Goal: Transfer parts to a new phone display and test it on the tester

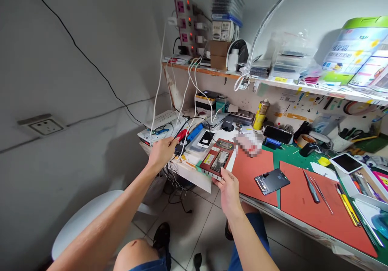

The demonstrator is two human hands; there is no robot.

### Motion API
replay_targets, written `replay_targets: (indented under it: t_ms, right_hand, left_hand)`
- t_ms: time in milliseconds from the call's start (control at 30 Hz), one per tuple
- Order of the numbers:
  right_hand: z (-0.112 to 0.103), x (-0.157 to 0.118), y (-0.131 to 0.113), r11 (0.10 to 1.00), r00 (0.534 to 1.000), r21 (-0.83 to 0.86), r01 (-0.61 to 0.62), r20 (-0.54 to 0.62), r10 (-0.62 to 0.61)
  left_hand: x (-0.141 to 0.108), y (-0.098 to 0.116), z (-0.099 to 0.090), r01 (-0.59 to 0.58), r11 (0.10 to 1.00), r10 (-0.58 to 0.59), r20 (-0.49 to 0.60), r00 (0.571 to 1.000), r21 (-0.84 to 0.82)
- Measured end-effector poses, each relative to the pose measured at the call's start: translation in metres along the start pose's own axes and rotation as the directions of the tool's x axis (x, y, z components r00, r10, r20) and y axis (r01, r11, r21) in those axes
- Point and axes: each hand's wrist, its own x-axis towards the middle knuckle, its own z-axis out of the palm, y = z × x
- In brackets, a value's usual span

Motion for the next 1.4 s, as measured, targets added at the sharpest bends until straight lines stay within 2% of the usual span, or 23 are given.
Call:
replay_targets:
  t_ms: [200, 333, 533, 600, 667, 767, 867, 967, 1067, 1167, 1267, 1333, 1400]
  right_hand:
    - [-0.010, -0.014, -0.012, 0.997, 0.999, -0.069, -0.032, 0.023, 0.034]
    - [-0.008, -0.003, -0.017, 0.993, 1.000, -0.120, -0.005, 0.005, 0.005]
    - [-0.009, 0.027, -0.020, 0.963, 0.999, -0.270, 0.021, -0.029, -0.030]
    - [-0.014, 0.024, -0.022, 0.940, 0.996, -0.336, 0.062, -0.046, -0.082]
    - [-0.018, 0.011, -0.021, 0.902, 0.985, -0.414, 0.122, -0.059, -0.160]
    - [-0.012, -0.023, -0.001, 0.814, 0.968, -0.538, 0.219, 0.018, -0.249]
    - [0.010, -0.048, 0.042, 0.722, 0.958, -0.630, 0.284, 0.218, -0.186]
    - [0.036, -0.047, 0.090, 0.642, 0.940, -0.701, 0.310, 0.327, -0.097]
    - [0.056, -0.029, 0.122, 0.574, 0.926, -0.749, 0.332, 0.376, -0.044]
    - [0.064, -0.019, 0.131, 0.551, 0.895, -0.746, 0.374, 0.446, -0.005]
    - [0.063, -0.029, 0.120, 0.594, 0.861, -0.693, 0.409, 0.509, 0.000]
    - [0.062, -0.044, 0.104, 0.652, 0.848, -0.638, 0.409, 0.530, -0.014]
    - [0.063, -0.063, 0.083, 0.722, 0.846, -0.572, 0.389, 0.531, -0.036]
  left_hand:
    - [0.007, 0.005, 0.000, -0.017, 0.999, 0.016, 0.028, 0.999, 0.038]
    - [0.007, 0.014, -0.003, -0.008, 1.000, 0.008, 0.059, 0.998, -0.008]
    - [0.009, 0.023, -0.003, 0.038, 0.984, -0.016, 0.128, 0.992, -0.172]
    - [0.009, 0.024, -0.001, 0.067, 0.967, -0.029, 0.153, 0.988, -0.246]
    - [0.010, 0.023, 0.001, 0.109, 0.939, -0.053, 0.176, 0.983, -0.325]
    - [0.013, 0.023, 0.004, 0.216, 0.872, -0.117, 0.242, 0.963, -0.438]
    - [0.018, 0.023, 0.004, 0.341, 0.788, -0.179, 0.339, 0.924, -0.514]
    - [0.020, 0.024, -0.001, 0.423, 0.715, -0.207, 0.409, 0.889, -0.556]
    - [0.017, 0.027, -0.005, 0.463, 0.669, -0.218, 0.443, 0.870, -0.581]
    - [0.014, 0.031, -0.007, 0.473, 0.650, -0.229, 0.440, 0.868, -0.595]
    - [0.008, 0.025, -0.015, 0.439, 0.648, -0.245, 0.376, 0.894, -0.622]
    - [-0.010, 0.009, -0.028, 0.382, 0.662, -0.265, 0.276, 0.924, -0.644]
    - [-0.048, -0.015, -0.044, 0.322, 0.686, -0.287, 0.163, 0.944, -0.652]
